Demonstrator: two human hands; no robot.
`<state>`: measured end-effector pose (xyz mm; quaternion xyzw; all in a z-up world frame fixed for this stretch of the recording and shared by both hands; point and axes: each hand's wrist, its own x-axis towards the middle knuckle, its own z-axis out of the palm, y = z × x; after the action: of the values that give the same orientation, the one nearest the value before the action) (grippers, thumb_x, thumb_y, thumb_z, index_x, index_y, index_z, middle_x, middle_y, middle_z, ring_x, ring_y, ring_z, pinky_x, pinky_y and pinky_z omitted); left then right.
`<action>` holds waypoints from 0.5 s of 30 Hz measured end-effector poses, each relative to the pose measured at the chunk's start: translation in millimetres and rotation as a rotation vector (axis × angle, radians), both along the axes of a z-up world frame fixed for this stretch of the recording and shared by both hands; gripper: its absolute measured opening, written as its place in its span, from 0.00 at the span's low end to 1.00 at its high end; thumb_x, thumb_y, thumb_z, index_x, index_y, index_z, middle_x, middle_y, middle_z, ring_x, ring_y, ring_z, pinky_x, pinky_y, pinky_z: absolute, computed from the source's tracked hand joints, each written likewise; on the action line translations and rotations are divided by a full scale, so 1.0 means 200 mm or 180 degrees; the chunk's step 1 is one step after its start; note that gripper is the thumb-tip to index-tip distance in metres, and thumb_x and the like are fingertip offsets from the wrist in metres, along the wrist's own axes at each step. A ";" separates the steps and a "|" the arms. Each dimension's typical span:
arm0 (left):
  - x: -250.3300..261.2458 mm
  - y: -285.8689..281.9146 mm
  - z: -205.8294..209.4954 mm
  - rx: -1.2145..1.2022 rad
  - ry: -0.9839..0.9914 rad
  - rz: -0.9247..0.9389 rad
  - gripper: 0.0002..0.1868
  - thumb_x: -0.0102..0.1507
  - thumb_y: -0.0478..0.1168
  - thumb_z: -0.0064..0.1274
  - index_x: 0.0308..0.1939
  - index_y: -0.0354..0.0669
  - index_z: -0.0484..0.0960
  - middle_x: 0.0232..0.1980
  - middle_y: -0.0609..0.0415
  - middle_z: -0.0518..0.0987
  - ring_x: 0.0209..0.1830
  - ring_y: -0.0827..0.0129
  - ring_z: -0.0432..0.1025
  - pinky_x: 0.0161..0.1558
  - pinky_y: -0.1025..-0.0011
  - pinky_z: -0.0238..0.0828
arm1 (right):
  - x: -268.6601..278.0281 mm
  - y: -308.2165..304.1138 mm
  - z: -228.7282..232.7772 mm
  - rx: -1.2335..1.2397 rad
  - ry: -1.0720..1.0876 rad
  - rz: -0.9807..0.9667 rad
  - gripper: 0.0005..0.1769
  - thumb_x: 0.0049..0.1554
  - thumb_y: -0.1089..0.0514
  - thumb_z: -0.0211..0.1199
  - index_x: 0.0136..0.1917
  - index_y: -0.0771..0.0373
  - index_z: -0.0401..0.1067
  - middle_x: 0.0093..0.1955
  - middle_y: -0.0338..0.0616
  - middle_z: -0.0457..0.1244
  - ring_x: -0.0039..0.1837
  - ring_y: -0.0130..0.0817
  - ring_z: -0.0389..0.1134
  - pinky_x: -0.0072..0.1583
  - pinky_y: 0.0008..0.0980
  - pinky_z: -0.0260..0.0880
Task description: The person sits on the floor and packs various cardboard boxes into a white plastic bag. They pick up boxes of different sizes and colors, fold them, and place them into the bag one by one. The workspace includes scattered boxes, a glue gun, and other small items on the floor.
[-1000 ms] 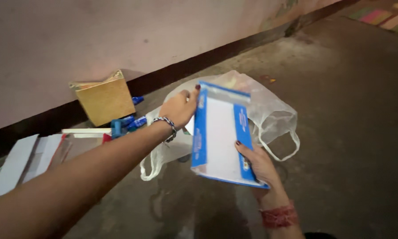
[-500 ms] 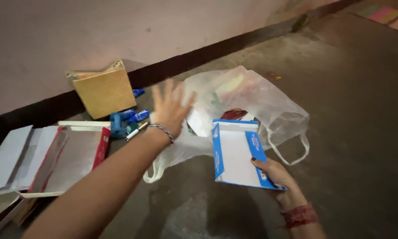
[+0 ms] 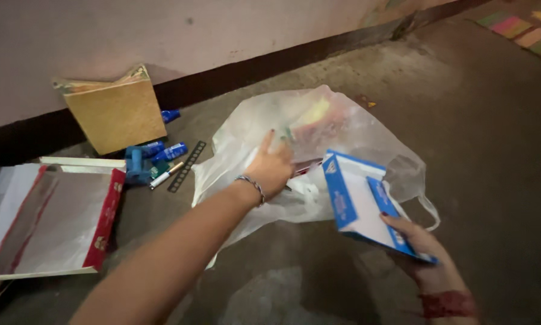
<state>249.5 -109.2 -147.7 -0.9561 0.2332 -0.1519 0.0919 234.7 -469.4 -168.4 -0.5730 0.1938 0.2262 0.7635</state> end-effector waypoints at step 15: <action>0.42 -0.15 0.60 -0.5392 0.0143 -0.0618 0.20 0.69 0.44 0.44 0.34 0.34 0.86 0.27 0.53 0.83 0.26 0.74 0.76 0.31 0.71 0.74 | 0.22 0.36 0.10 -0.0082 -0.0314 0.1080 0.23 0.57 0.56 0.63 0.62 0.71 0.71 0.49 0.51 0.71 0.41 0.32 0.74 0.44 0.31 0.76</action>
<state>333.3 -138.7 -26.7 -0.6807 0.1235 -0.2633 -0.6723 278.3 -397.1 -148.1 -0.6176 0.0595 0.3209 0.7155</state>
